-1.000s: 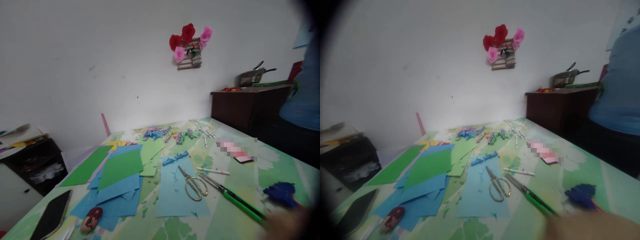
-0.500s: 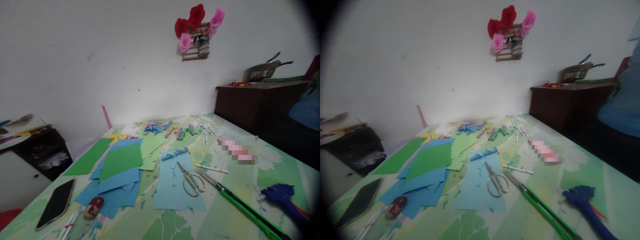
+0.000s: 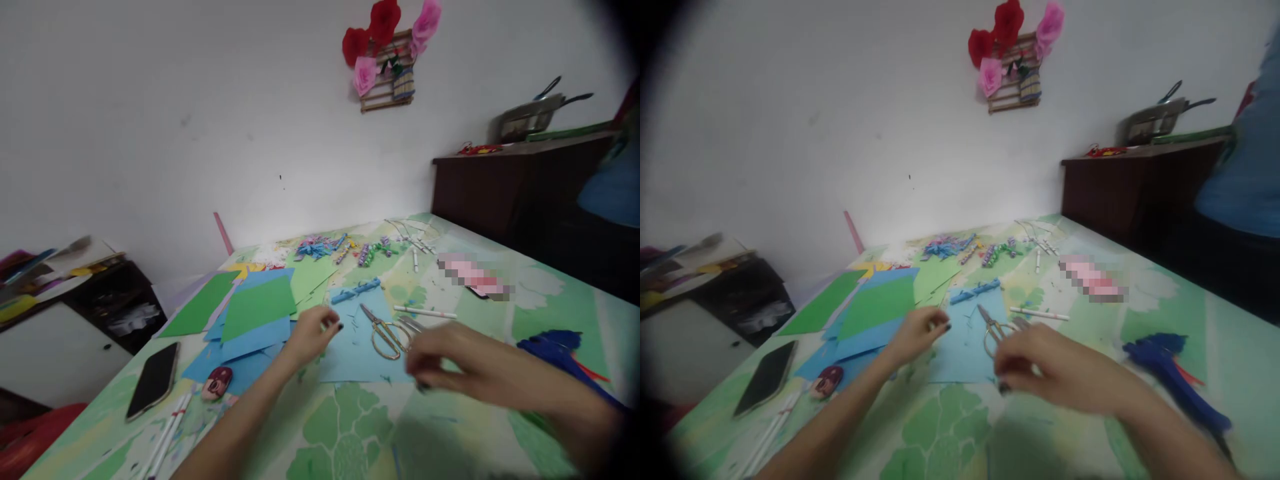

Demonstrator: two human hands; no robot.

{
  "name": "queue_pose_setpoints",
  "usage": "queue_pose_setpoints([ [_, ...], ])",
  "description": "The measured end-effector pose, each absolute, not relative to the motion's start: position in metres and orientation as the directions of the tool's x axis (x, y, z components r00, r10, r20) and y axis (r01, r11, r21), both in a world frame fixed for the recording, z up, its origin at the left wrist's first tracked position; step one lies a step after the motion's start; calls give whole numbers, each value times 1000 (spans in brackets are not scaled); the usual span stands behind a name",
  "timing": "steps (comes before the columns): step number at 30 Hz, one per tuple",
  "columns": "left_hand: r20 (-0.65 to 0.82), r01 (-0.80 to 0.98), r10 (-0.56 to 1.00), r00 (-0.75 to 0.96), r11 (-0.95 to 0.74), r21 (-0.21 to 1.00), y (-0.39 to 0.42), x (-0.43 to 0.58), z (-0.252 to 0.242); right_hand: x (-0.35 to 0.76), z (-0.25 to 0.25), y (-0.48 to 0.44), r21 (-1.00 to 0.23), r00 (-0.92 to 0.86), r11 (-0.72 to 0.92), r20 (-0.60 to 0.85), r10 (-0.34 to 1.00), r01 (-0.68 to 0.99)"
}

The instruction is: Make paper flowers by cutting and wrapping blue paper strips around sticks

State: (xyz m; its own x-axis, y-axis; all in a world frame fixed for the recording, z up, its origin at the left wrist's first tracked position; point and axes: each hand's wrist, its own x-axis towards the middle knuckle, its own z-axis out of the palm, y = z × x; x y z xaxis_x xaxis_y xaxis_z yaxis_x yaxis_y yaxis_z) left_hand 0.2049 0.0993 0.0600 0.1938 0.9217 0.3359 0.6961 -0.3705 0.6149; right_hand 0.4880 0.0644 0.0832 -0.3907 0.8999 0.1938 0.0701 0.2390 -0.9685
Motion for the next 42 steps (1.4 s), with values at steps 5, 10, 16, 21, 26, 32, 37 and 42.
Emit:
queue_pose_setpoints([
  [5, 222, 930, 942, 252, -299, 213, 144, 249, 42, 410, 91, 90, -683, -733, 529, -14, 680, 504],
  [10, 239, 940, 953, 187, -244, 237, 152, 261, 31, 403, 68, 107, -784, -733, 451, -8, 680, 426],
  [16, 292, 874, 943, 159, -272, 402, 142, 240, 43, 418, 46, 125, -877, -457, 301, 108, 883, 374],
  [21, 306, 680, 934, 183, -345, 647, 108, 225, 53, 414, 47, 126, -938, -315, 222, 133, 940, 266],
  [26, 199, 160, 976, 88, -211, 964, 81, 231, 56, 399, 57, 108, -979, -312, 161, 194, 930, -129],
  [32, 80, 24, 990, 118, -83, 996, 80, 233, 55, 396, 58, 102, -946, -226, 38, 116, 967, -322],
  [37, 66, -66, 986, 150, -56, 996, 84, 229, 52, 398, 61, 99, -893, -286, -55, 84, 955, -446],
  [42, 62, -283, 995, 76, -38, 958, 85, 230, 52, 396, 62, 97, -944, -272, 128, 215, 938, -304],
])
